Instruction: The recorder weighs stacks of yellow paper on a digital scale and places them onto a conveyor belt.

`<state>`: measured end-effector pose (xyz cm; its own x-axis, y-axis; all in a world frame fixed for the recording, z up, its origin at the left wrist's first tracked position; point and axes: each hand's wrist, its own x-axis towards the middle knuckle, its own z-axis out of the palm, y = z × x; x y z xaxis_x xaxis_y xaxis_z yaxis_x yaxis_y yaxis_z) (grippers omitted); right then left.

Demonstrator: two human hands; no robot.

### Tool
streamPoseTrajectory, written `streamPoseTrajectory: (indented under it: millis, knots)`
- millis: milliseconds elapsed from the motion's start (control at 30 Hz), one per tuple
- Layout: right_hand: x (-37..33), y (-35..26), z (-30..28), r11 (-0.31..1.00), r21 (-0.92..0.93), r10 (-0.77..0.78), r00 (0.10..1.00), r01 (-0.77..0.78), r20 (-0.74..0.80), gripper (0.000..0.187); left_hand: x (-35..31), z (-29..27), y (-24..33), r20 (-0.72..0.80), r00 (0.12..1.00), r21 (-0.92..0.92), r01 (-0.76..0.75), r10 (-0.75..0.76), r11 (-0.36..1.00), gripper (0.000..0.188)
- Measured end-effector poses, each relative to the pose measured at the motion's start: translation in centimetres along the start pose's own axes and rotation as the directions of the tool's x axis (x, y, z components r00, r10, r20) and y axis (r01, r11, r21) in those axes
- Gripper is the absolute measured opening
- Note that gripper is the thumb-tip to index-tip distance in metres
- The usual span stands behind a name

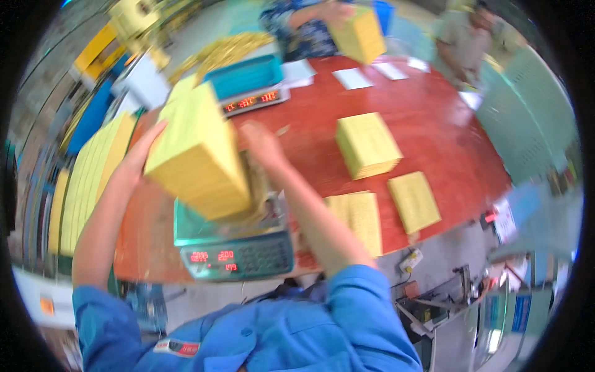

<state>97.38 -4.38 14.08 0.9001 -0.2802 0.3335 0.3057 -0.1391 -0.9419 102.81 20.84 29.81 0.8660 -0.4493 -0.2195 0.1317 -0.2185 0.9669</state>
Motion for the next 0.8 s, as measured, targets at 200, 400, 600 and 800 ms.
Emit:
streamPoseTrajectory:
  millis: [200,400,600,800]
  knots:
    - [-6.6,-4.3,0.7,0.997,-0.057,0.057,0.997,-0.055,0.046,0.05,-3.8,0.8,-0.4,0.181,0.957,-0.125,0.251,-0.227,0.96,0.057]
    - [-18.1,-5.6,-3.9,0.933,0.28,0.28,0.944,-0.225,-0.175,0.038,-4.6,4.3,-0.4,0.372,0.888,-0.124,0.335,-0.27,0.934,0.057]
    - [-21.2,-7.0,-5.4,0.865,0.34,0.458,0.858,-0.369,-0.232,0.021,-3.4,5.3,0.2,0.465,0.839,-0.196,0.408,-0.282,0.892,0.054]
    - [-22.3,-1.8,-4.0,0.963,0.088,0.265,0.957,-0.256,-0.116,0.041,-5.1,8.1,-0.5,0.276,0.909,-0.089,0.349,-0.313,0.933,0.056]
